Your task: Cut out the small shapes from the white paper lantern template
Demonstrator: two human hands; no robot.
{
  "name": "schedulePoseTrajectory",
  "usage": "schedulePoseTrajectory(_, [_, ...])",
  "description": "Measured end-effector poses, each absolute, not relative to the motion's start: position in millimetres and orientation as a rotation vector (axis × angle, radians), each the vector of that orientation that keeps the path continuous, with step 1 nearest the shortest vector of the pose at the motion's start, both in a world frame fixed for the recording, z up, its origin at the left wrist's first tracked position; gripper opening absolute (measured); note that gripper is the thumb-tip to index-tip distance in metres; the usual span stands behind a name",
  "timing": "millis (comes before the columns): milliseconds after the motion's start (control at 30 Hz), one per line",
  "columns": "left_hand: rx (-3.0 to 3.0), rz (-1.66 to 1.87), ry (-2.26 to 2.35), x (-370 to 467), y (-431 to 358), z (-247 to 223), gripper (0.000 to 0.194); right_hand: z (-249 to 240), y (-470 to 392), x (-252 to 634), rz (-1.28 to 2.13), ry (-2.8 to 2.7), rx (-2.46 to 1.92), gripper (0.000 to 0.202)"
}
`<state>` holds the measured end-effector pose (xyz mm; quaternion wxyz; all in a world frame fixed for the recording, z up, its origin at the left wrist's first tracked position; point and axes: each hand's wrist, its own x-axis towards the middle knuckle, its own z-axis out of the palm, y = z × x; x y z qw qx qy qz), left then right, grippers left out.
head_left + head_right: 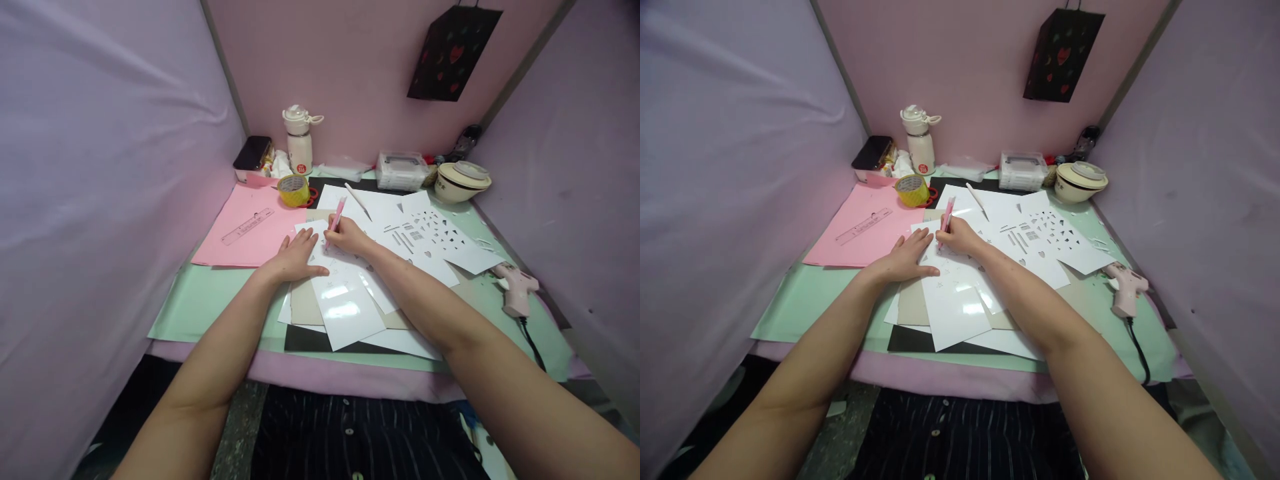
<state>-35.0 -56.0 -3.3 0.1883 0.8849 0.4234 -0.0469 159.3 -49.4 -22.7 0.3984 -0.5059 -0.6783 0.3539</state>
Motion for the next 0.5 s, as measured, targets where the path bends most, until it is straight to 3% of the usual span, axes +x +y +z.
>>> schedulePoseTrajectory(500, [2.48,-0.131,1.195,-33.6,-57.4,-1.9,0.1,-23.9,-47.7,159.8,0.86,-1.737,-1.29,0.015])
